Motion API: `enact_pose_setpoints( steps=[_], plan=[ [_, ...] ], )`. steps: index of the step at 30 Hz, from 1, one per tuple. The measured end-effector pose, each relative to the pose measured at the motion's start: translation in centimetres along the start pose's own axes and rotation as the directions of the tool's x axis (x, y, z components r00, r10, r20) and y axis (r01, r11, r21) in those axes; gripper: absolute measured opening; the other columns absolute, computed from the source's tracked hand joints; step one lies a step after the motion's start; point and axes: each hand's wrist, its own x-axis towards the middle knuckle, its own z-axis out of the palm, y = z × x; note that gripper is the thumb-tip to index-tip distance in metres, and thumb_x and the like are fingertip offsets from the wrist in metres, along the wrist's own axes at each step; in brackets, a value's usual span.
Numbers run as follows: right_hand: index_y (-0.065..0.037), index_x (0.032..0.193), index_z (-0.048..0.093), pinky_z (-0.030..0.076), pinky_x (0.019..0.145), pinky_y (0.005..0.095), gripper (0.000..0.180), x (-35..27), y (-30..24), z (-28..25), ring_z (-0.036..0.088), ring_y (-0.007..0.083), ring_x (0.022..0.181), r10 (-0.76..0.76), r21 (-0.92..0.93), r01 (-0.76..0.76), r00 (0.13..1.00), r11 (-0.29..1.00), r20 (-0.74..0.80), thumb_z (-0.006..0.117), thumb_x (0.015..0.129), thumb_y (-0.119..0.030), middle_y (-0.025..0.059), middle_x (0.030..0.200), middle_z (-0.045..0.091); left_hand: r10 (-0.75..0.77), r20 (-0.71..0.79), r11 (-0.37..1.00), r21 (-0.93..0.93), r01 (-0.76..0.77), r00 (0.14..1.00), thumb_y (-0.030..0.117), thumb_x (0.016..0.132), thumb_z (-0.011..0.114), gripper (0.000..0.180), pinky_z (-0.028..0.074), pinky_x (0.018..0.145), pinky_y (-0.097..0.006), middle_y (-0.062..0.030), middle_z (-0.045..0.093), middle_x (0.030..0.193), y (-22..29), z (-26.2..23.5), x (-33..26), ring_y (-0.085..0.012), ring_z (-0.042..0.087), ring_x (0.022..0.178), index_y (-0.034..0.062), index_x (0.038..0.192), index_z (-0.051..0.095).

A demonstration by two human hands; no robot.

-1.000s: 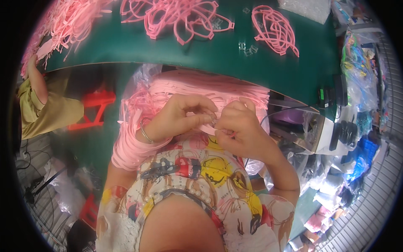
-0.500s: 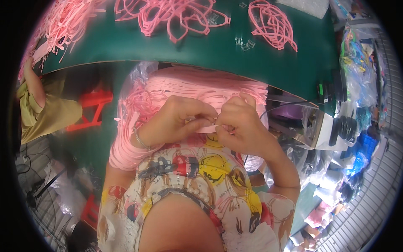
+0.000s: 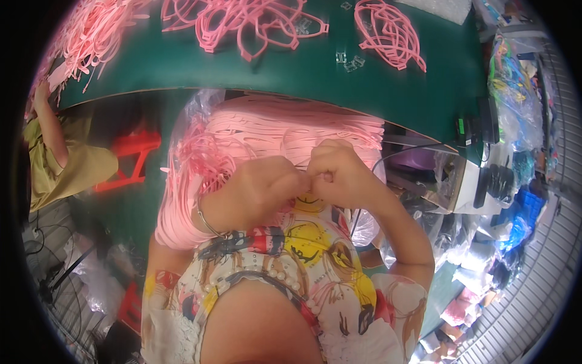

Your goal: The person sits at a green table in a factory setting, repeatedly picking up pink elastic straps and small clear plastic clips. They insert the ends of the straps into the clips to secure them, then place the finished items onto a pile on the table.

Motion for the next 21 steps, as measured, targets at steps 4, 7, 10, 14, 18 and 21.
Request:
enact_pose_setpoints(
  steps=[4,7,10,14,18,21],
  plan=[
    [-0.003,0.066,0.061,0.038,0.06,0.0306,0.005,-0.2,1.3,0.7,0.048,0.0181,0.069,0.048,0.242,-0.043,0.999,0.969,-0.016,0.058,0.066,-0.007,0.004,0.065,0.05,-0.017,0.054,0.999,0.039,0.015,0.998,0.004,0.066,0.068,0.036,0.05,0.061,-0.036,-0.0117,0.059,0.082,-0.2,0.1,-0.5,-0.0295,0.06,0.072,0.0015,0.1,0.059],
    [-0.002,0.068,0.062,0.039,0.062,0.0284,0.006,-0.3,1.5,0.5,0.049,0.0148,0.07,0.084,0.33,-0.084,0.996,0.94,0.014,0.058,0.069,-0.006,0.0035,0.067,0.051,-0.143,-0.089,0.974,-0.189,0.124,0.986,0.004,0.079,0.065,0.023,0.05,0.062,-0.033,-0.0109,0.06,0.086,-1.4,1.1,-0.6,-0.0257,0.061,0.075,-0.0002,0.101,0.059],
    [0.0,0.069,0.062,0.04,0.063,0.0274,0.007,-0.5,0.6,0.1,0.05,0.0136,0.071,0.254,0.423,-0.231,0.967,0.876,0.001,0.057,0.071,-0.004,0.0035,0.068,0.052,-0.385,0.077,0.714,-0.607,0.349,0.92,0.008,0.089,0.062,0.017,0.049,0.064,-0.03,-0.0089,0.061,0.086,-2.1,0.8,-0.7,-0.0183,0.061,0.076,-0.0013,0.102,0.058],
    [0.0,0.069,0.061,0.041,0.063,0.0272,0.007,-0.1,0.2,0.1,0.051,0.0128,0.072,0.262,0.452,-0.25,0.964,0.856,0.036,0.057,0.072,-0.004,0.0034,0.069,0.052,-0.451,0.066,0.743,-0.525,0.415,0.89,0.011,0.09,0.062,0.017,0.048,0.066,-0.026,-0.005,0.062,0.083,-1.6,1.4,-0.9,-0.0121,0.058,0.075,-0.0023,0.101,0.06],
    [-0.001,0.068,0.061,0.04,0.063,0.0277,0.006,0.2,0.5,0.4,0.05,0.013,0.072,0.231,0.44,-0.233,0.971,0.868,0.059,0.057,0.071,-0.004,0.0027,0.067,0.05,-0.482,0.244,0.639,-0.56,0.528,0.842,0.014,0.09,0.062,0.018,0.047,0.064,-0.024,-0.0032,0.063,0.079,-2.4,1.3,-1.4,-0.0102,0.058,0.071,-0.0033,0.096,0.061],
    [-0.003,0.067,0.061,0.039,0.065,0.0296,0.004,0.4,1.5,1.0,0.048,0.0151,0.072,0.065,0.296,-0.063,0.998,0.953,0.005,0.058,0.069,-0.005,0.0023,0.065,0.047,-0.544,0.446,0.349,-0.65,0.675,0.711,0.016,0.09,0.063,0.018,0.045,0.061,-0.021,-0.0032,0.063,0.076,-1.8,0.1,-1.1,-0.008,0.058,0.068,-0.0018,0.093,0.063]
  ],
)
